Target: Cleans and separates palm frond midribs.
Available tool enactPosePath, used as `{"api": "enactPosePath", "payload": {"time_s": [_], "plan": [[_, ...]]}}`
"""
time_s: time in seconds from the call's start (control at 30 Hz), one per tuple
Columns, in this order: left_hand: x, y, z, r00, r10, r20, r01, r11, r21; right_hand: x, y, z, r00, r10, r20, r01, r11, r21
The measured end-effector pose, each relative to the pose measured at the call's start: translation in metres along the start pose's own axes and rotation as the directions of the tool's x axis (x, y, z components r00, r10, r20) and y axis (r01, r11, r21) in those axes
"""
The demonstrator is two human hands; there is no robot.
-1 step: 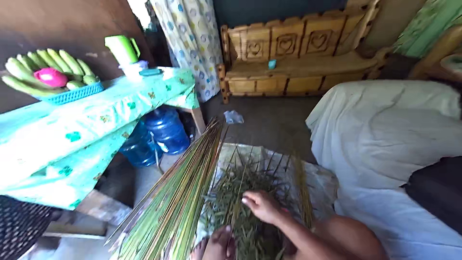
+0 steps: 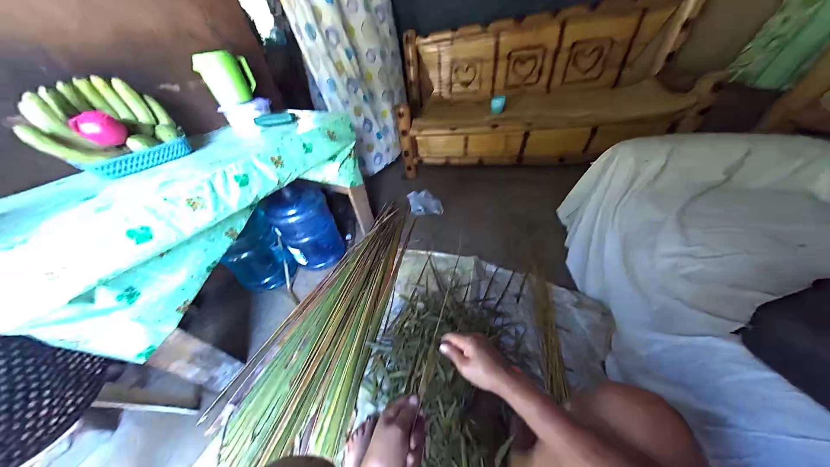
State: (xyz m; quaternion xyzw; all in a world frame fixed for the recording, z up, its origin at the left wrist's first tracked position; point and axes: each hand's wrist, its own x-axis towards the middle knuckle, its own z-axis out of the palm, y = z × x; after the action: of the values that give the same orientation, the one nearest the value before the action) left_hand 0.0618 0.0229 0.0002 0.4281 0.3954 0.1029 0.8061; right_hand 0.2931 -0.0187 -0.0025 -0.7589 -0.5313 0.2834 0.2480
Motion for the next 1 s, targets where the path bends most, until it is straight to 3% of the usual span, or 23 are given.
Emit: {"api": "enactPosePath", "payload": {"time_s": [0.1,0.17,0.27,0.33,0.43,0.53,0.6,0.67,0.73,0.8,0.87,0.93,1.0], "plan": [[-0.004,0.000,0.000,1.000,-0.008,0.016,0.008,1.000,-0.006,0.003,0.009,-0.012,0.997,0.048,-0.066,-0.045,0.998,0.051],[-0.004,0.000,0.000,1.000,-0.003,0.004,0.003,1.000,-0.022,-0.004,0.007,-0.016,0.997,-0.019,-0.074,0.029,0.990,0.139],[0.000,0.003,0.003,0.999,-0.017,-0.031,0.016,1.000,-0.021,-0.033,-0.015,-0.004,0.987,-0.133,0.092,0.110,0.970,0.217],[0.001,0.004,0.004,0.999,-0.009,-0.045,0.008,1.000,-0.025,-0.048,-0.027,0.013,0.953,-0.226,0.201,0.189,0.964,0.186],[0.000,0.002,0.005,0.999,0.000,-0.039,-0.002,0.999,-0.038,-0.050,-0.024,0.029,0.933,-0.336,0.131,0.328,0.941,0.081],[-0.002,0.003,0.007,1.000,-0.014,-0.005,0.013,1.000,-0.028,-0.032,-0.011,0.022,0.976,-0.220,0.013,0.220,0.976,0.005],[-0.006,0.001,0.008,1.000,-0.025,0.015,0.025,1.000,-0.004,-0.017,0.002,0.008,0.998,-0.050,-0.040,0.052,0.998,0.047],[-0.006,0.000,0.009,0.999,-0.031,0.020,0.031,0.999,0.013,-0.012,0.012,-0.003,0.995,0.008,-0.102,0.002,0.995,0.098],[-0.005,0.000,0.008,0.999,-0.039,-0.002,0.039,0.999,0.000,-0.021,0.007,-0.003,0.997,-0.043,-0.067,0.055,0.981,0.184],[-0.002,0.001,0.007,0.999,-0.036,-0.025,0.036,0.999,-0.008,-0.039,-0.012,0.007,0.988,-0.142,0.067,0.121,0.959,0.254],[0.000,0.001,0.005,0.999,-0.020,-0.039,0.020,1.000,-0.006,-0.055,-0.028,0.024,0.952,-0.275,0.135,0.238,0.941,0.241],[-0.001,0.001,0.006,0.999,-0.010,-0.051,0.010,1.000,0.000,-0.059,-0.029,0.040,0.917,-0.389,0.092,0.374,0.916,0.146],[-0.002,0.000,0.006,0.999,-0.002,-0.036,0.001,1.000,-0.004,-0.052,-0.023,0.043,0.915,-0.402,0.037,0.400,0.915,0.052]]}}
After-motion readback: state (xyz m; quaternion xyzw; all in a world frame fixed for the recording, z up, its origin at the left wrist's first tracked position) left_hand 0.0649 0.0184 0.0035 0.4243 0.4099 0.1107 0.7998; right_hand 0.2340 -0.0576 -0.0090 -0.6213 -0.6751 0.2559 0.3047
